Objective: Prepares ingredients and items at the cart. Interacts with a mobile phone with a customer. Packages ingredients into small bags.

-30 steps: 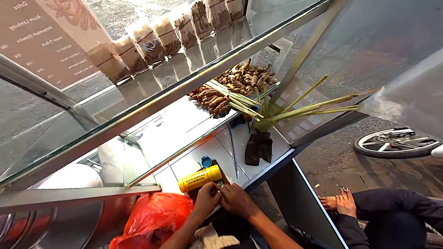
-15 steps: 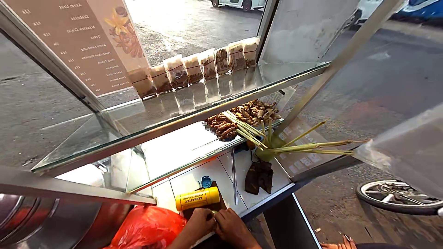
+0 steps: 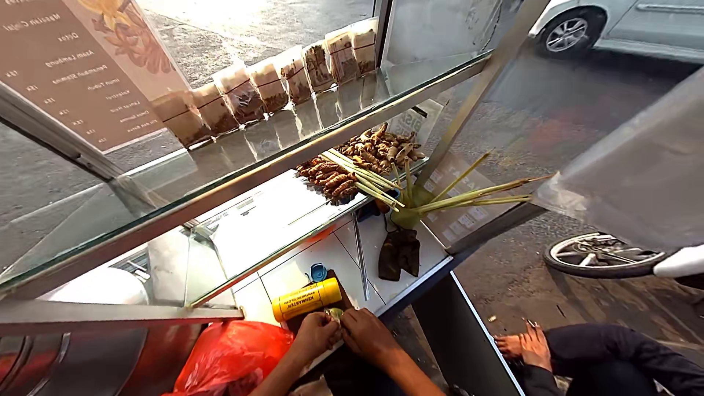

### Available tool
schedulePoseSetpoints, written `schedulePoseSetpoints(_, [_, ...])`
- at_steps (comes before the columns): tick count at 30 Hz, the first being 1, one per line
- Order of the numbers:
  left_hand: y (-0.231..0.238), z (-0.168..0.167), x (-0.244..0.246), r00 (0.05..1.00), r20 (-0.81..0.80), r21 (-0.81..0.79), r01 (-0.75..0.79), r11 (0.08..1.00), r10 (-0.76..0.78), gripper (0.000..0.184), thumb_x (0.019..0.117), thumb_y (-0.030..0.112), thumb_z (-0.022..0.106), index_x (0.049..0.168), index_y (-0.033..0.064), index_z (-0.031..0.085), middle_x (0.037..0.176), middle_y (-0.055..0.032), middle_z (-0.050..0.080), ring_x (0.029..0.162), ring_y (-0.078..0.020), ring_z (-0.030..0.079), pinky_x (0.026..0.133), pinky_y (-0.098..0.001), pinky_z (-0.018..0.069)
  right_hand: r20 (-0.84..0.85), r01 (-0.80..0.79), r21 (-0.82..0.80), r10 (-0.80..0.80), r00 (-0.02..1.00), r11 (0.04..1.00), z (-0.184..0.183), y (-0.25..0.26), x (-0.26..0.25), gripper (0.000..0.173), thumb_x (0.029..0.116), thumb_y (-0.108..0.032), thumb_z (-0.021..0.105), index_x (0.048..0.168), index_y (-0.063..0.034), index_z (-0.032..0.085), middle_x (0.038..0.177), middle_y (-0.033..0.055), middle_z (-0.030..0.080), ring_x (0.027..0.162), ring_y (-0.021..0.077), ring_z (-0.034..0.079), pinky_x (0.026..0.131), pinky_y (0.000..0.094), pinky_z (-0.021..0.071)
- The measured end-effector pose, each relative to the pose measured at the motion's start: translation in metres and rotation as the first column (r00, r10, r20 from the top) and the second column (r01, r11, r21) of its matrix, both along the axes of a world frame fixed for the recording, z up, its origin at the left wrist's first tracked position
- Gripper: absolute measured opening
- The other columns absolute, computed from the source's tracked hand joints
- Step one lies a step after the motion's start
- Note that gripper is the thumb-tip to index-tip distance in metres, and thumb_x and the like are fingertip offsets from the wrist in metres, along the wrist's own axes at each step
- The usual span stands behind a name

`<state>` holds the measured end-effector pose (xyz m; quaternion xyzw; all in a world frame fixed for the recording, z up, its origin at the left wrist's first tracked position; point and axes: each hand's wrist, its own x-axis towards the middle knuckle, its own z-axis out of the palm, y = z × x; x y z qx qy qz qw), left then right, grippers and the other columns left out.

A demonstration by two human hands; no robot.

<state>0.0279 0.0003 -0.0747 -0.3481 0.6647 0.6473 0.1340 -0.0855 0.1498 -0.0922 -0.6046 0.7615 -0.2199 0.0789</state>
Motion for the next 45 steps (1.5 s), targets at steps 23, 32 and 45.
schedulePoseSetpoints(23, [-0.006,0.004,0.017,0.995,-0.102,-0.374,-0.017,0.927,-0.022,0.024,0.1002,0.02,0.062,0.112,0.0004,0.069,0.1,-0.0126,0.071,0.092,-0.0199,0.068,0.089,-0.0385,0.0537,0.015,0.07,-0.12,-0.069,0.998,0.99,-0.004,-0.013,0.009,0.019,0.0891,-0.018,0.06,0.083,-0.0006,0.067,0.081,0.0148,0.068,0.073,0.0288,0.07,0.065,0.0412,0.0573])
schedulePoseSetpoints(32, [0.003,-0.005,0.026,0.969,-0.246,-0.369,-0.097,0.924,0.003,0.022,0.0956,0.024,0.069,0.103,0.0039,0.07,0.088,-0.0037,0.072,0.078,-0.0079,0.068,0.078,-0.0276,0.0575,0.122,0.121,-0.048,-0.115,0.986,0.991,-0.016,-0.018,0.012,0.021,0.0939,-0.016,0.056,0.089,0.0007,0.068,0.085,0.0161,0.069,0.079,0.0301,0.07,0.072,0.0439,0.0575])
schedulePoseSetpoints(45, [-0.005,-0.02,0.021,0.982,-0.181,-0.285,-0.104,0.953,0.053,0.018,0.0961,0.02,0.07,0.105,0.0049,0.072,0.093,-0.0029,0.074,0.083,-0.0052,0.07,0.082,-0.0261,0.0583,0.068,0.089,-0.086,-0.083,0.994,0.992,-0.026,-0.021,0.014,0.021,0.0946,-0.016,0.056,0.088,0.0002,0.068,0.085,0.0156,0.07,0.079,0.0297,0.071,0.071,0.0427,0.0569])
